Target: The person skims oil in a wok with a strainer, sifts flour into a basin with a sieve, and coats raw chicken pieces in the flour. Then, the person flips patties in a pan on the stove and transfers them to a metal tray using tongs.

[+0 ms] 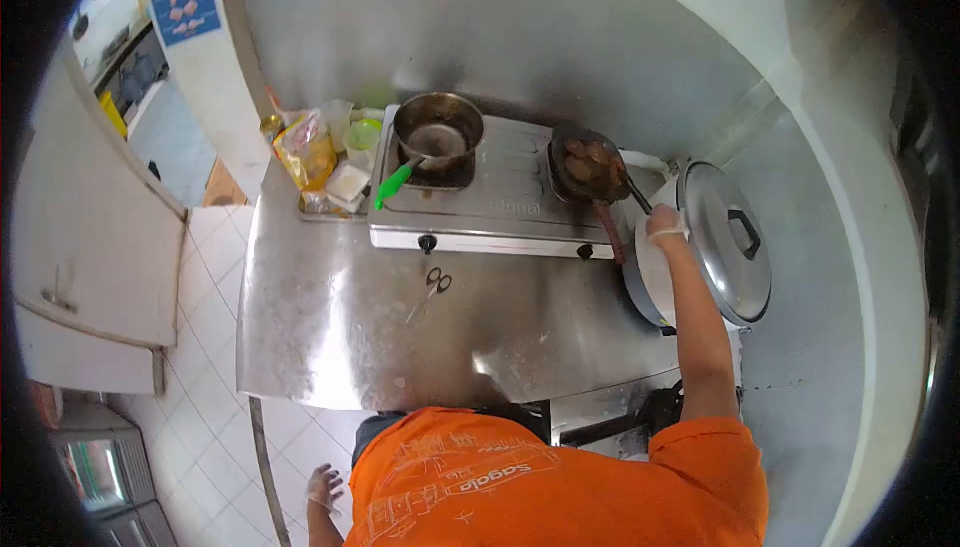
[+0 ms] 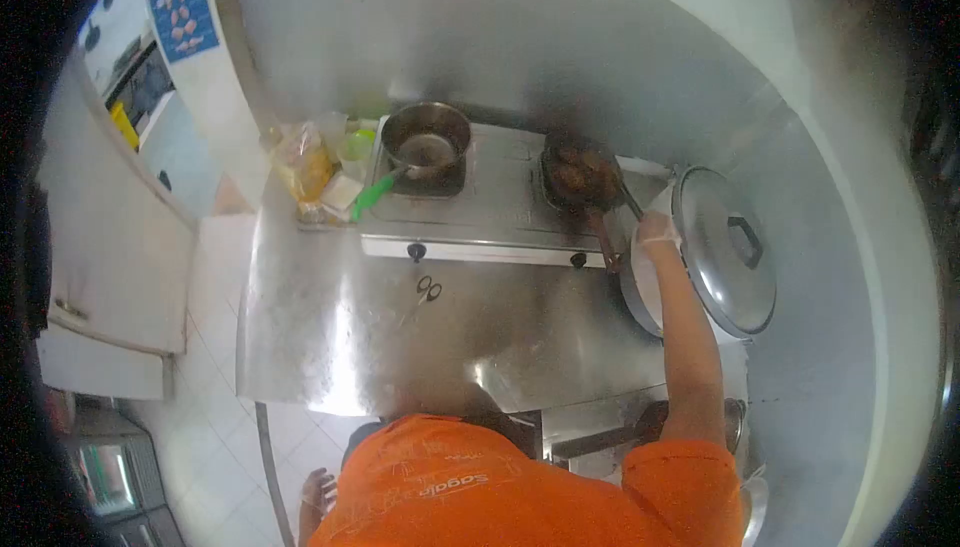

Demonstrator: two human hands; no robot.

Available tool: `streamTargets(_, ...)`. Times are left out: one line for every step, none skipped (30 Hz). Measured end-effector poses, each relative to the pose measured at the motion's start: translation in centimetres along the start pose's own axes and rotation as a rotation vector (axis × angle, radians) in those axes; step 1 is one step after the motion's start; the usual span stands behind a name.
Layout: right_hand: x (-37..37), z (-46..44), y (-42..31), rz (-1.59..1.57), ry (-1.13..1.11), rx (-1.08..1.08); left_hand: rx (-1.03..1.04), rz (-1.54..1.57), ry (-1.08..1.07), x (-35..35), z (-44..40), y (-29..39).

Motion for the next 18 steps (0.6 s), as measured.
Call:
streamTargets(0.9, -0.5, 0.9, -0.020, 0.001, 0.006, -0.041, -0.005, 0.006, 0.0, -0.1, -0.5)
streamTargets(1.1, -0.8, 1.2, -0.043, 0.004, 0.014, -0.047, -0.033, 0.018, 0.4, 0.4, -0.6)
streamTargets(1.4, -1.1, 1.4, -0.067, 0.020, 0.027, -0.049, -0.062, 0.031, 0.8, 1.0, -0.8)
streamTargets(1.2, -1.2, 1.4, -0.093, 0.038, 0.043, -0.061, -0.072, 0.025, 1.0, 1.1, -1.4)
streamTargets(1.0, -1.3, 1.4, -0.121, 0.057, 0.061, -0.072, -0.085, 0.020, 1.1, 1.2, -1.8)
streamTargets(0.9, -1.7, 1.3, -0.131, 0.098, 0.084, -0.081, -0.100, 0.015, 1.2, 1.4, -2.1)
streamTargets(0.5, -2.3, 0.9, -0.144, 0.140, 0.108, -0.095, -0.123, -0.008, 1.3, 1.6, -2.3)
streamTargets(0.4, -3.1, 0.6, -0.161, 0.183, 0.134, -0.104, -0.147, -0.030, 1.1, 1.5, -2.6)
streamTargets(0.2, -4.2, 0.2, -0.161, 0.225, 0.142, -0.112, -0.172, -0.051, 0.9, 1.5, -2.9)
streamTargets(0.7, -5.7, -0.3, -0.162, 0.264, 0.151, -0.121, -0.242, -0.078, 0.0, 0.1, -3.7)
streamTargets(1.8, -7.6, -0.7, -0.163, 0.304, 0.161, -0.111, -0.231, -0.071, -0.2, 0.4, -3.4)
streamTargets(4.7, -10.9, -0.8, 0.061, 0.191, 0.150, -0.101, -0.221, -0.064, -0.4, 1.2, -3.1)
streamTargets(3.6, -9.8, -1.7, 0.038, 0.224, 0.116, -0.092, -0.212, -0.054, -0.7, 2.0, -3.0)
streamTargets(0.5, -7.1, -3.5, 0.014, 0.255, 0.082, -0.142, -0.218, 0.009, -0.8, 2.5, -2.4)
streamTargets(-1.2, -5.3, -4.7, -0.011, 0.283, 0.048, -0.125, -0.201, 0.013, -1.0, 3.3, -1.7)
streamTargets(-0.5, -5.7, -4.6, -0.014, 0.250, 0.045, -0.109, -0.184, 0.015, -1.4, 4.0, -1.2)
streamTargets(0.0, -6.5, -4.0, -0.011, 0.219, 0.042, -0.094, -0.165, 0.012, -1.7, 4.3, -1.0)
streamTargets(0.6, -6.8, -3.1, -0.005, 0.188, 0.038, -0.085, -0.137, 0.016, -2.1, 4.4, -0.9)
Point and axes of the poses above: each hand's wrist, its own z-axis away from the middle knuckle, its own x-axis out of the palm, y = z × x, the point moved 2 cm from there along -z, towards the middle knuckle, and after that the axes turned 6 degrees about -x, right-handed, at the moved point
